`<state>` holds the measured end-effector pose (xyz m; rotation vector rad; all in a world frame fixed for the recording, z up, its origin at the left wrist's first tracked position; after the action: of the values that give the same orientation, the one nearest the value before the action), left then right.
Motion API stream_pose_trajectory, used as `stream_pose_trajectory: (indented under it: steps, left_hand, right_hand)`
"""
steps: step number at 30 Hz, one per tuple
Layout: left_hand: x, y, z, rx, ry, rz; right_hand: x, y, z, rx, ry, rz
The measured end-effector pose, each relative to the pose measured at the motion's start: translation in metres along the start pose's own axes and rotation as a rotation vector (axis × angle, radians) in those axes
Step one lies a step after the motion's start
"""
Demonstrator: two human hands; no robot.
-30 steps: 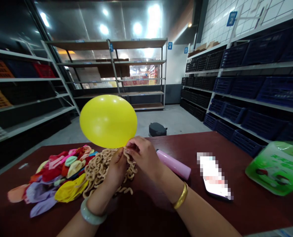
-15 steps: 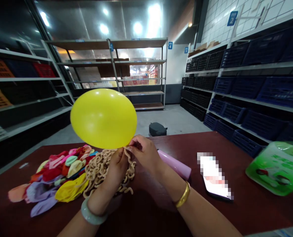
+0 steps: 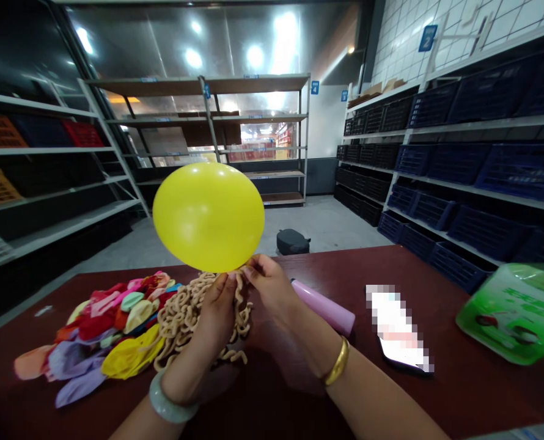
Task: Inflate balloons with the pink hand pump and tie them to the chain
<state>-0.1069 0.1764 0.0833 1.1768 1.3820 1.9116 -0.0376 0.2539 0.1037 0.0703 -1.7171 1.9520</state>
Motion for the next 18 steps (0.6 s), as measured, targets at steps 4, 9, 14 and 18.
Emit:
stream_pose_trajectory:
  steps: [4, 9, 14, 18]
  left_hand:
    - [0.000, -0.002, -0.001, 0.041, -0.010, -0.033]
    - [0.001, -0.004, -0.005, 0.196, -0.029, -0.046]
    - [0.002, 0.001, 0.001, 0.366, -0.089, 0.005]
    - [0.002, -0.016, 0.013, 0.129, -0.189, -0.129]
  right_hand:
    - [0.002, 0.005, 0.002, 0.067, -0.013, 0.023]
    - [0.003, 0.004, 0.000, 0.059, -0.073, 0.089]
    - [0.001, 0.012, -0.004, 0.226, -0.133, 0.183]
    - [0.001, 0.014, -0.009, 0.289, -0.119, 0.161]
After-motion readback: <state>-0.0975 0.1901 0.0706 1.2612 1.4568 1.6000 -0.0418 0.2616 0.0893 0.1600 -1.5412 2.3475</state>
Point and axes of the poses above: each hand's wrist, its own x-axis towards the middle knuckle, its own z-axis out of the palm, y = z × x, the point moved 9 cm from there along x, towards the middle knuckle, and after that the axes turned 14 degrees about -y, right-handed, at the moved point
